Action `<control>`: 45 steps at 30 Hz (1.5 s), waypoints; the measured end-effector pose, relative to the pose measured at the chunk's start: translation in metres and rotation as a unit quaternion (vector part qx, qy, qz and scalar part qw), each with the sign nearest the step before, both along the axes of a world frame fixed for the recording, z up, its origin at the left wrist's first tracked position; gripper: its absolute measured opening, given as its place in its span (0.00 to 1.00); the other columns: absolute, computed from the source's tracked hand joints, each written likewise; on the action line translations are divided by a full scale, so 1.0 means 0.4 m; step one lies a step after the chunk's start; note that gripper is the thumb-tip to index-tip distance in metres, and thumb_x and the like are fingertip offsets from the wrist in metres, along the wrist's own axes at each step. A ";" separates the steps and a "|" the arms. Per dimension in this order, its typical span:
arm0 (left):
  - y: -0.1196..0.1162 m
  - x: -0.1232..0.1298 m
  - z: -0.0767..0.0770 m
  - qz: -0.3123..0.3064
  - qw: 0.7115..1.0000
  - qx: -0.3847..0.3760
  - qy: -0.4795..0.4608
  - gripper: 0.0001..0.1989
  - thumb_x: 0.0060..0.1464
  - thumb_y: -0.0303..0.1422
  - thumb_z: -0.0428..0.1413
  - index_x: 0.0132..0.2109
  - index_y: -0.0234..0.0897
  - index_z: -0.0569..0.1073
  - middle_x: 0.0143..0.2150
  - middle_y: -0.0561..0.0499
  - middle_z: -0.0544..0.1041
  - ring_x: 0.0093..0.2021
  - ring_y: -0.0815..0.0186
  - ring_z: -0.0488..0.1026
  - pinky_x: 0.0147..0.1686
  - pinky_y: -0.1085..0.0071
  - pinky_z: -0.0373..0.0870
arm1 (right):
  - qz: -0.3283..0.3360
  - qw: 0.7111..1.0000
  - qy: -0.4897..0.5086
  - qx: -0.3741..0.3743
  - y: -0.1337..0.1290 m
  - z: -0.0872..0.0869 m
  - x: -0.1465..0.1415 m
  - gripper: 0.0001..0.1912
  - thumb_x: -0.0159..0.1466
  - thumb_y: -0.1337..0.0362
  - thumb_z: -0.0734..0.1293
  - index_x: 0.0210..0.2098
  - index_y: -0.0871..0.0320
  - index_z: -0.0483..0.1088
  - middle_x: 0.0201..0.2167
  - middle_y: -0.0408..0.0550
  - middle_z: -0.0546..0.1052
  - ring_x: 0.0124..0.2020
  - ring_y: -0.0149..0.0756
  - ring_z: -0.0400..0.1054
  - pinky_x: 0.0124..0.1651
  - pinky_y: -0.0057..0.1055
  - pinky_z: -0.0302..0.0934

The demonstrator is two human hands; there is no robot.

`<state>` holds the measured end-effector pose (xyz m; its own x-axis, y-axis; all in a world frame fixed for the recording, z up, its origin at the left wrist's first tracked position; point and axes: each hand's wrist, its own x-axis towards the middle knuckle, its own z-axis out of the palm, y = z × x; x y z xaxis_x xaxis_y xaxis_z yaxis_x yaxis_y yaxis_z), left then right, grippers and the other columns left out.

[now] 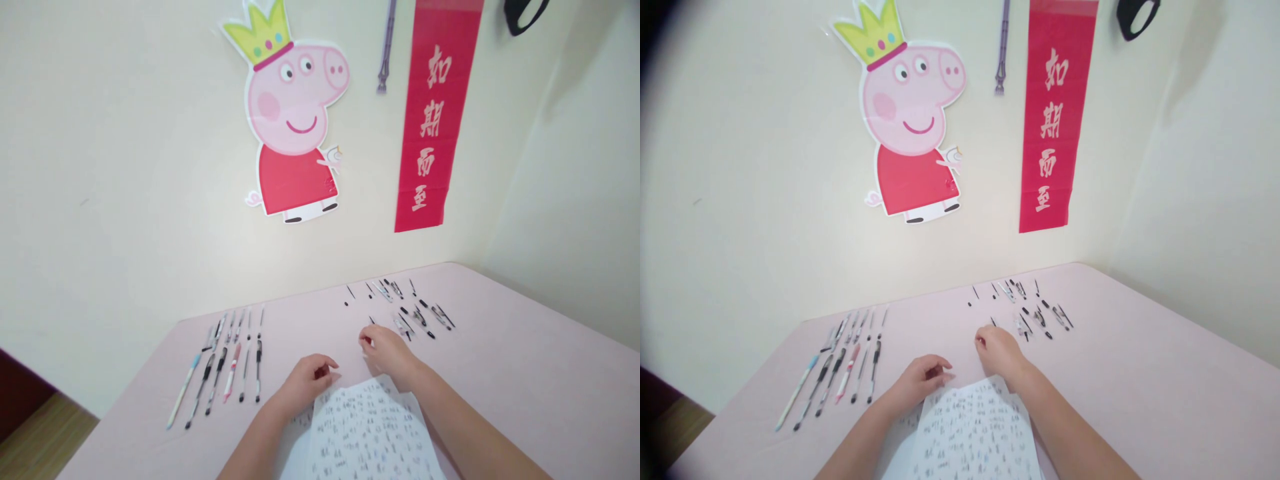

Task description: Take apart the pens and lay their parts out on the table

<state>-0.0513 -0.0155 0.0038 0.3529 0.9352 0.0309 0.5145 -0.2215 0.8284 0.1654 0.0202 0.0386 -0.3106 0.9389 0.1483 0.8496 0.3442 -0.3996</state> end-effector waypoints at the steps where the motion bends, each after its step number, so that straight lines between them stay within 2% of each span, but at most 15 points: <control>1: -0.003 -0.004 0.011 -0.016 1.000 -0.001 0.024 0.12 0.47 0.35 0.54 0.39 0.36 0.75 0.26 0.54 0.70 0.27 0.71 0.63 0.28 0.75 0.60 | 0.022 1.000 0.000 -0.007 -0.008 0.005 -0.010 0.13 0.59 0.68 0.57 0.32 0.58 0.73 0.33 0.49 0.76 0.35 0.34 0.67 0.37 0.27 0.53; 5: -0.017 -0.026 0.051 -0.062 0.992 -0.066 0.085 0.13 0.43 0.31 0.55 0.39 0.37 0.75 0.25 0.55 0.70 0.26 0.71 0.64 0.26 0.76 0.59 | 0.086 0.996 -0.002 -0.020 -0.043 0.021 -0.041 0.13 0.59 0.66 0.58 0.33 0.58 0.73 0.33 0.48 0.76 0.34 0.34 0.67 0.36 0.27 0.53; 10: -0.022 -0.064 0.081 -0.050 0.979 -0.109 0.164 0.14 0.40 0.33 0.57 0.38 0.38 0.75 0.26 0.55 0.72 0.26 0.69 0.66 0.25 0.75 0.60 | 0.135 0.991 -0.002 -0.020 -0.084 0.012 -0.077 0.12 0.60 0.64 0.59 0.35 0.58 0.73 0.33 0.49 0.76 0.35 0.35 0.67 0.37 0.27 0.53; 13: -0.007 -0.091 0.095 0.024 0.974 -0.031 0.223 0.11 0.47 0.33 0.51 0.37 0.37 0.74 0.30 0.51 0.73 0.31 0.66 0.69 0.31 0.73 0.62 | 0.153 0.988 -0.019 -0.015 -0.100 -0.010 -0.099 0.11 0.60 0.65 0.60 0.34 0.58 0.73 0.32 0.48 0.76 0.35 0.36 0.68 0.36 0.28 0.54; 15: 0.004 -0.112 0.100 0.099 0.954 0.040 0.279 0.11 0.50 0.30 0.48 0.38 0.35 0.73 0.36 0.47 0.74 0.37 0.64 0.69 0.39 0.71 0.62 | 0.159 0.987 -0.036 -0.013 -0.106 -0.026 -0.111 0.10 0.59 0.66 0.60 0.32 0.59 0.73 0.31 0.49 0.75 0.35 0.37 0.67 0.36 0.28 0.54; 17: 0.010 -0.134 0.100 0.183 0.913 0.090 0.354 0.12 0.51 0.28 0.47 0.41 0.34 0.72 0.42 0.44 0.72 0.43 0.62 0.68 0.45 0.68 0.60 | 0.157 0.987 -0.045 -0.006 -0.109 -0.037 -0.120 0.10 0.59 0.67 0.59 0.31 0.60 0.73 0.31 0.50 0.75 0.36 0.37 0.67 0.36 0.28 0.54; 19: 0.010 -0.153 0.093 0.260 0.857 0.123 0.427 0.13 0.52 0.27 0.45 0.43 0.32 0.70 0.43 0.40 0.70 0.45 0.58 0.67 0.46 0.63 0.58 | 0.155 0.987 -0.047 0.003 -0.111 -0.042 -0.125 0.11 0.60 0.67 0.58 0.32 0.61 0.72 0.32 0.51 0.74 0.37 0.37 0.66 0.37 0.28 0.54; 22: 0.004 -0.168 0.074 0.314 0.809 0.135 0.479 0.15 0.53 0.26 0.42 0.44 0.29 0.69 0.40 0.37 0.70 0.42 0.54 0.67 0.43 0.60 0.59 | 0.159 0.986 -0.053 0.007 -0.112 -0.046 -0.128 0.11 0.60 0.67 0.57 0.31 0.61 0.72 0.32 0.51 0.74 0.37 0.37 0.66 0.38 0.29 0.54; 25: 0.002 -0.168 0.056 0.325 0.800 0.128 0.488 0.17 0.53 0.23 0.40 0.46 0.27 0.69 0.40 0.34 0.70 0.43 0.53 0.67 0.43 0.59 0.59 | 0.160 0.985 -0.064 0.002 -0.114 -0.045 -0.129 0.12 0.60 0.67 0.57 0.30 0.61 0.72 0.31 0.52 0.74 0.35 0.38 0.67 0.37 0.30 0.54; 33: 0.008 -0.172 0.042 0.310 0.799 0.094 0.507 0.21 0.52 0.18 0.36 0.47 0.26 0.68 0.39 0.34 0.70 0.40 0.56 0.70 0.40 0.64 0.61 | 0.193 0.978 -0.077 -0.029 -0.120 -0.044 -0.127 0.10 0.58 0.66 0.60 0.29 0.60 0.72 0.29 0.51 0.75 0.32 0.37 0.67 0.34 0.29 0.53; 36: 0.013 -0.173 0.035 0.310 0.809 0.092 0.490 0.20 0.53 0.18 0.37 0.48 0.28 0.66 0.40 0.36 0.70 0.40 0.58 0.70 0.41 0.65 0.61 | 0.205 0.977 -0.055 -0.023 -0.118 -0.055 -0.126 0.09 0.58 0.65 0.61 0.28 0.60 0.71 0.29 0.49 0.74 0.31 0.36 0.66 0.34 0.29 0.52; 38: 0.020 -0.167 0.028 0.298 0.835 0.095 0.452 0.20 0.54 0.20 0.38 0.52 0.30 0.64 0.41 0.38 0.70 0.41 0.59 0.69 0.42 0.66 0.61 | 0.194 0.980 -0.028 -0.020 -0.113 -0.064 -0.127 0.08 0.58 0.64 0.61 0.27 0.59 0.70 0.29 0.48 0.74 0.32 0.35 0.65 0.35 0.28 0.52; 41: 0.029 -0.139 0.016 0.258 0.897 0.122 0.337 0.22 0.53 0.20 0.41 0.55 0.33 0.60 0.43 0.42 0.69 0.44 0.62 0.68 0.45 0.67 0.61 | 0.149 0.988 0.043 -0.022 -0.098 -0.082 -0.129 0.07 0.59 0.66 0.61 0.28 0.59 0.69 0.29 0.47 0.73 0.33 0.34 0.64 0.36 0.28 0.53; 43: 0.032 -0.110 0.010 0.217 0.936 0.139 0.239 0.23 0.52 0.20 0.42 0.55 0.34 0.61 0.42 0.44 0.70 0.45 0.64 0.67 0.47 0.68 0.62 | 0.104 0.988 0.110 -0.036 -0.082 -0.100 -0.130 0.06 0.59 0.68 0.60 0.30 0.59 0.68 0.29 0.45 0.72 0.31 0.32 0.63 0.35 0.27 0.53; 45: 0.030 -0.078 0.005 0.170 0.962 0.145 0.160 0.21 0.51 0.21 0.43 0.53 0.36 0.64 0.41 0.46 0.69 0.44 0.64 0.67 0.46 0.68 0.63 | 0.059 0.976 0.198 -0.063 -0.061 -0.119 -0.130 0.06 0.59 0.68 0.59 0.35 0.58 0.66 0.26 0.43 0.70 0.28 0.31 0.63 0.32 0.26 0.54</control>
<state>-0.0824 -0.0036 0.0060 0.0634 0.9668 0.2477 0.8161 -0.1931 0.5447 0.1136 -0.0042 -0.0089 -0.3600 0.9185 0.1638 0.5776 0.3573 -0.7340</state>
